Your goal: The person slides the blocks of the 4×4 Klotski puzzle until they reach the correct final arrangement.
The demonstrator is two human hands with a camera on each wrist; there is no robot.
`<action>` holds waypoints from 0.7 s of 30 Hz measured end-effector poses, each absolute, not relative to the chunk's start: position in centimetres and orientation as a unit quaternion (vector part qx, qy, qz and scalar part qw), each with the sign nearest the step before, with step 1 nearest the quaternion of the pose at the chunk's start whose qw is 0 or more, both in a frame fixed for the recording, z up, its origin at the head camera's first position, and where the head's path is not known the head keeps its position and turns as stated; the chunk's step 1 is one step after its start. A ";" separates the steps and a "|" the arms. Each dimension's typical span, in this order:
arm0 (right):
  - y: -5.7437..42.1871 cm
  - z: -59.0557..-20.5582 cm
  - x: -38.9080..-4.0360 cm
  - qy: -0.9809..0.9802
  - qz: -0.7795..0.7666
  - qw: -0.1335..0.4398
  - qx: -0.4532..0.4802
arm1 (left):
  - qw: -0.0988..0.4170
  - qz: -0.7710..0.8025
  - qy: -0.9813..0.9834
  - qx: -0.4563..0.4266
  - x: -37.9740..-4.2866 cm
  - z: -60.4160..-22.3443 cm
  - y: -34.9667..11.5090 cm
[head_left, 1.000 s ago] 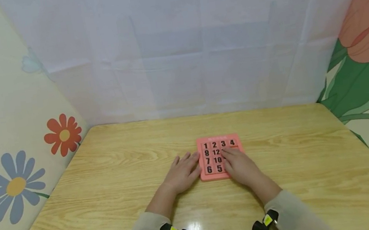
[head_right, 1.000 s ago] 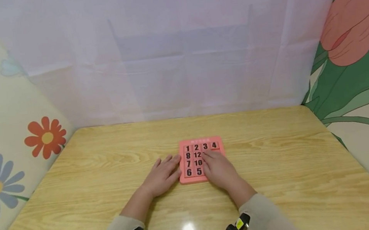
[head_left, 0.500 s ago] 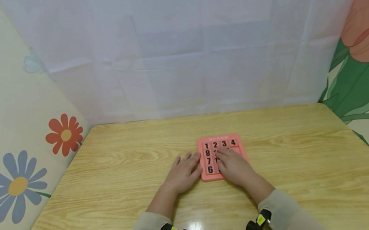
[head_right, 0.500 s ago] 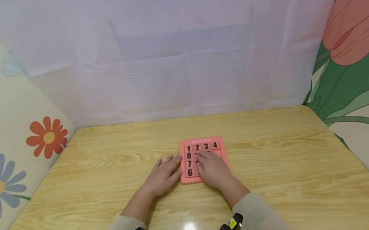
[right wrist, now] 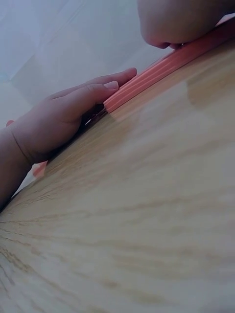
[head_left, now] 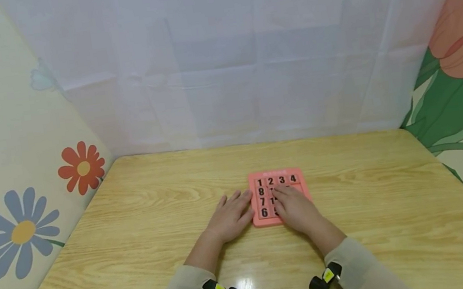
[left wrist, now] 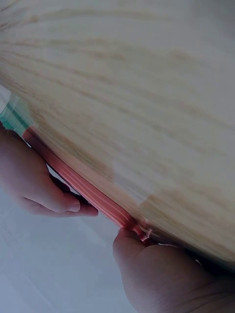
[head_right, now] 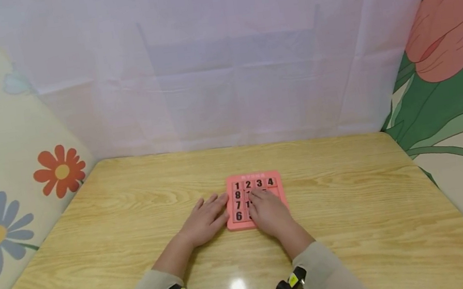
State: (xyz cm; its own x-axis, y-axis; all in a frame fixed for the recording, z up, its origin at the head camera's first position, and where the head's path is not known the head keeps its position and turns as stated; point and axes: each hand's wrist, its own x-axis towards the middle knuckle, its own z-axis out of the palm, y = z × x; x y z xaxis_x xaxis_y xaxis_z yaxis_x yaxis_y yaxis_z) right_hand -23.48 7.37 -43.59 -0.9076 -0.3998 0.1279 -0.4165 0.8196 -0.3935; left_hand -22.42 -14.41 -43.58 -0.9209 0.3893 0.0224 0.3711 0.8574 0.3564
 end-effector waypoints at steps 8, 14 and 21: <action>8.4 -43.7 -23.6 -0.954 0.216 0.019 0.207 | 0.028 0.181 0.964 0.194 -22.6 -43.5 -14.3; 9.2 -43.7 -23.8 -0.951 0.219 0.023 0.217 | 0.028 0.181 0.963 0.196 -22.6 -43.5 -14.4; 9.9 -43.8 -23.8 -0.952 0.217 0.027 0.214 | 0.027 0.179 0.964 0.196 -22.6 -43.7 -14.3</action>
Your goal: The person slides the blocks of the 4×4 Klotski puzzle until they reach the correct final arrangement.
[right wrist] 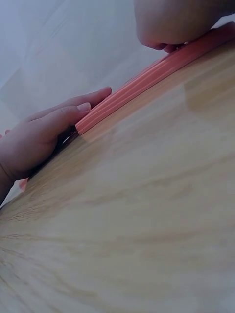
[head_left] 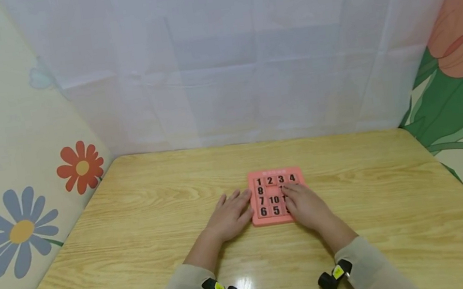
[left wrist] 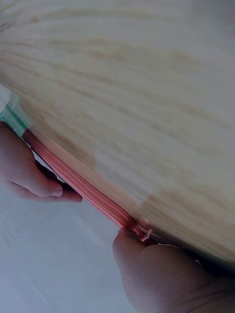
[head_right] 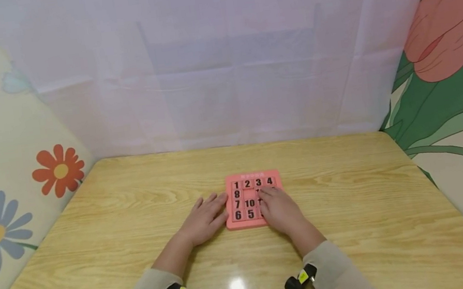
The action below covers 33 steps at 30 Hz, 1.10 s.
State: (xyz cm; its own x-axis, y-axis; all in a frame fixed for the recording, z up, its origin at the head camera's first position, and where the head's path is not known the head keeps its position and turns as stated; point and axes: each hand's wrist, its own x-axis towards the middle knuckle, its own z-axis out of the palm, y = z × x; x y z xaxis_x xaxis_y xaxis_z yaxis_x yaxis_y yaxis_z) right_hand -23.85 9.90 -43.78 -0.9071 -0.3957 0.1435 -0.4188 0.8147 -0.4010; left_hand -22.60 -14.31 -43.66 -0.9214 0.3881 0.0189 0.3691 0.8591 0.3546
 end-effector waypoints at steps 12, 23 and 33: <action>10.1 -43.9 -23.9 -0.953 0.227 0.026 0.198 | 0.032 0.185 0.963 0.194 -22.6 -43.6 -14.3; 7.6 -43.6 -23.8 -0.945 0.240 0.032 0.221 | 0.024 0.185 0.963 0.196 -22.5 -43.6 -14.2; 4.7 -43.8 -23.5 -0.937 0.224 0.024 0.268 | 0.022 0.185 0.962 0.200 -22.5 -43.5 -14.2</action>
